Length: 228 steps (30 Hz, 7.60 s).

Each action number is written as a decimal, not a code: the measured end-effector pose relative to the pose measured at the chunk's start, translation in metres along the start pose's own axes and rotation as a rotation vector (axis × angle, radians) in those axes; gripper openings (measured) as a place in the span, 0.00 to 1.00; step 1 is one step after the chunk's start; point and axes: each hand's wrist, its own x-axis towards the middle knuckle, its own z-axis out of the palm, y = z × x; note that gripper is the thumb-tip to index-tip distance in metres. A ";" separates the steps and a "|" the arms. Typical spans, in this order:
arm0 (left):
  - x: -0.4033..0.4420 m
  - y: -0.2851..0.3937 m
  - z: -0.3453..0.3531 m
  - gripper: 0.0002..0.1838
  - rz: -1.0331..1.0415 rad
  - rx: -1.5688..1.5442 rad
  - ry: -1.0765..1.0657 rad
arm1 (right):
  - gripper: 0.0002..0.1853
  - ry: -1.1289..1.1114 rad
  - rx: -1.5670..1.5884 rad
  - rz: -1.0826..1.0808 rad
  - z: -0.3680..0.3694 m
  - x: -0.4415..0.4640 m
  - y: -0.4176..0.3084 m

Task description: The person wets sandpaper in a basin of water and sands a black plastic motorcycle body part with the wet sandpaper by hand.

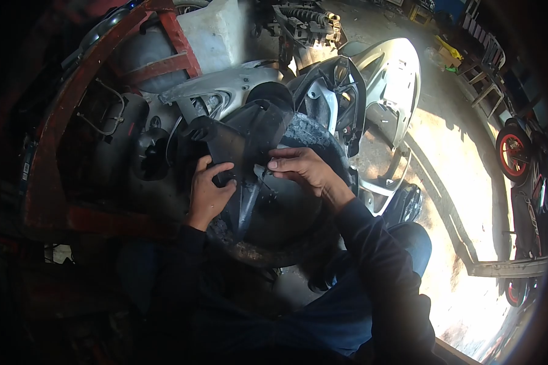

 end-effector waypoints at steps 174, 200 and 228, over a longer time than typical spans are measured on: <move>-0.014 0.007 0.034 0.33 -0.270 -0.805 -0.102 | 0.50 -0.107 -0.326 -0.326 0.003 -0.013 0.021; -0.023 0.018 0.050 0.34 -0.157 -0.739 0.120 | 0.27 0.026 -0.223 -0.394 0.002 -0.002 0.028; -0.102 -0.079 0.186 0.30 -0.035 0.209 -0.752 | 0.19 0.624 -1.090 0.010 -0.132 0.072 0.283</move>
